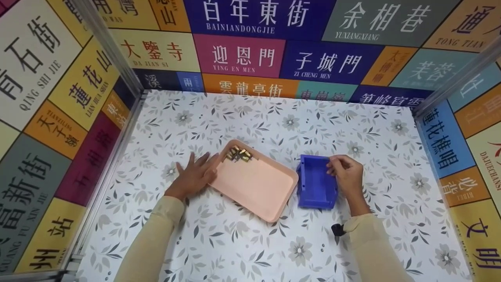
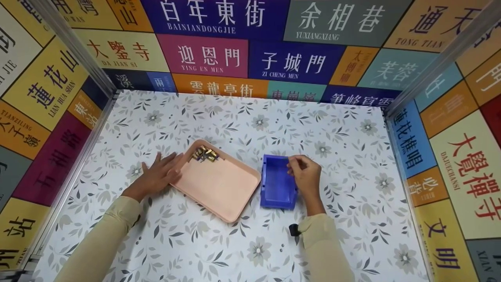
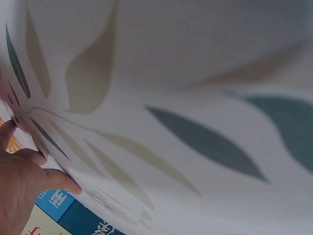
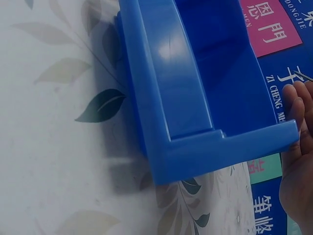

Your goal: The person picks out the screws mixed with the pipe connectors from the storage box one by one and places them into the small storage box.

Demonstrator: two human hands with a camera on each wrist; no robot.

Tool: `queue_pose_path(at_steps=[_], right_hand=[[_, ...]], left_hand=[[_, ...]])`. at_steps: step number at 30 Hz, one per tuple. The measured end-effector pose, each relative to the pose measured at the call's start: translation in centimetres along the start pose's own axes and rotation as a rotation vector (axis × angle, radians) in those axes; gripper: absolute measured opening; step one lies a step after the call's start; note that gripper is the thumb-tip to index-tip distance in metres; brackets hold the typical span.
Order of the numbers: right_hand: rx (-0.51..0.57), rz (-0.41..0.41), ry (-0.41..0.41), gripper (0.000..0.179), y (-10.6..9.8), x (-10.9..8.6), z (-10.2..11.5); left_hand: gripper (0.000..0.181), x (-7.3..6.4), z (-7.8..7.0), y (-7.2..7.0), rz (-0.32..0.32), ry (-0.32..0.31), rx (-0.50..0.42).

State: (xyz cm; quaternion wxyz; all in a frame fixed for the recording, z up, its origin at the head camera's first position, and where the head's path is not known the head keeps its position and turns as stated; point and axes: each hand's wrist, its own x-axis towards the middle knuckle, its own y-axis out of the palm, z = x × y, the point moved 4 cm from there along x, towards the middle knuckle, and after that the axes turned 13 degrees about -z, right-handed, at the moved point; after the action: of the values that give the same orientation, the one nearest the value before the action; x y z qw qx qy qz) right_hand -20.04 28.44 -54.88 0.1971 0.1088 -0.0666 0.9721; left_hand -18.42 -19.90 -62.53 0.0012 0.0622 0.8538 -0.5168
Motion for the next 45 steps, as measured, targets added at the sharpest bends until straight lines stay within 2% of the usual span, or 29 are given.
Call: queue_pose_path(at_steps=[11,19,31,45], right_hand=[[-0.071,0.058,-0.04,0.018,0.3,0.1,0.4],[-0.046,0.055,-0.027,0.017,0.3,0.1,0.3],[-0.037,0.067,-0.048,0.018,0.2,0.0,0.3],[-0.037,0.068,-0.035,0.017,0.7,0.2,1.1]], left_hand=[[0.057,-0.1,-0.4,-0.5,-0.017,0.033,-0.037],[0.058,0.0,-0.2,-0.2,-0.002,0.01,-0.019],[0.059,0.0,-0.1,-0.1,-0.01,0.012,-0.013],[0.06,-0.2,-0.3,-0.4,-0.006,0.025,-0.027]])
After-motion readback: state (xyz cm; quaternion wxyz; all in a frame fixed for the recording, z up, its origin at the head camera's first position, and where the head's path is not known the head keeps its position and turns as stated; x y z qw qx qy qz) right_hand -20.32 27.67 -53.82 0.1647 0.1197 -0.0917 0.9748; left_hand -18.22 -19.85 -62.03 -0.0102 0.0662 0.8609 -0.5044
